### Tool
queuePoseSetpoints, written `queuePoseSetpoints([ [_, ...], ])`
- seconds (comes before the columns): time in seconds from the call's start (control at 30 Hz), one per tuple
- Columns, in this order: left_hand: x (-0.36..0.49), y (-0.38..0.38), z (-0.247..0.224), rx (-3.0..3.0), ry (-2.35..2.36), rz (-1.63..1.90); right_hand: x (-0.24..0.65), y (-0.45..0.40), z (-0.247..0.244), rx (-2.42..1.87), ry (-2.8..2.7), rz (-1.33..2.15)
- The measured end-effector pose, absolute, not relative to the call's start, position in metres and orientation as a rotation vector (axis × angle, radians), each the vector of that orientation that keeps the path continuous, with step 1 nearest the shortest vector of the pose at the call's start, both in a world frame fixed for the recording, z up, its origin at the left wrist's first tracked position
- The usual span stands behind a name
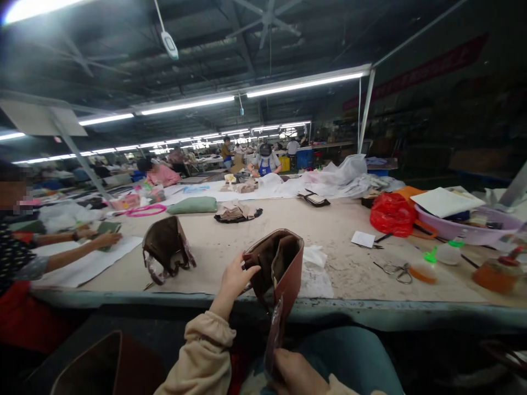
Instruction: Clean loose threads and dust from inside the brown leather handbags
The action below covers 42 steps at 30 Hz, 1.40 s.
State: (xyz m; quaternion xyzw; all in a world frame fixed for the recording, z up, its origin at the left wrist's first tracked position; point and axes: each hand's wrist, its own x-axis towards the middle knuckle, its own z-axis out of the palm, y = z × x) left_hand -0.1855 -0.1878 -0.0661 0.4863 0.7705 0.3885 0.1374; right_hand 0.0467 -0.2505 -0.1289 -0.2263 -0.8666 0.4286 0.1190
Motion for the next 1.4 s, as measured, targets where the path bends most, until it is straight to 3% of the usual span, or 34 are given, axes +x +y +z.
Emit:
queuePoseSetpoints([
  [0.3,-0.186,-0.162,-0.073,1.455,1.998,1.383,0.049,-0.255,-0.091,-0.502,-2.678,1.504],
  [0.63,-0.184,-0.162,-0.070,1.437,1.776,1.421,0.038,-0.121,0.006,-0.436,-2.553,0.546],
  [0.97,-0.186,-0.166,-0.070,1.560,1.775,1.374,-0.020,-0.064,0.005,-0.553,-2.871,-0.002],
  [1.4,-0.184,-0.163,-0.074,1.482,1.870,1.380,-0.025,-0.056,0.002,-0.732,-2.887,-0.072],
])
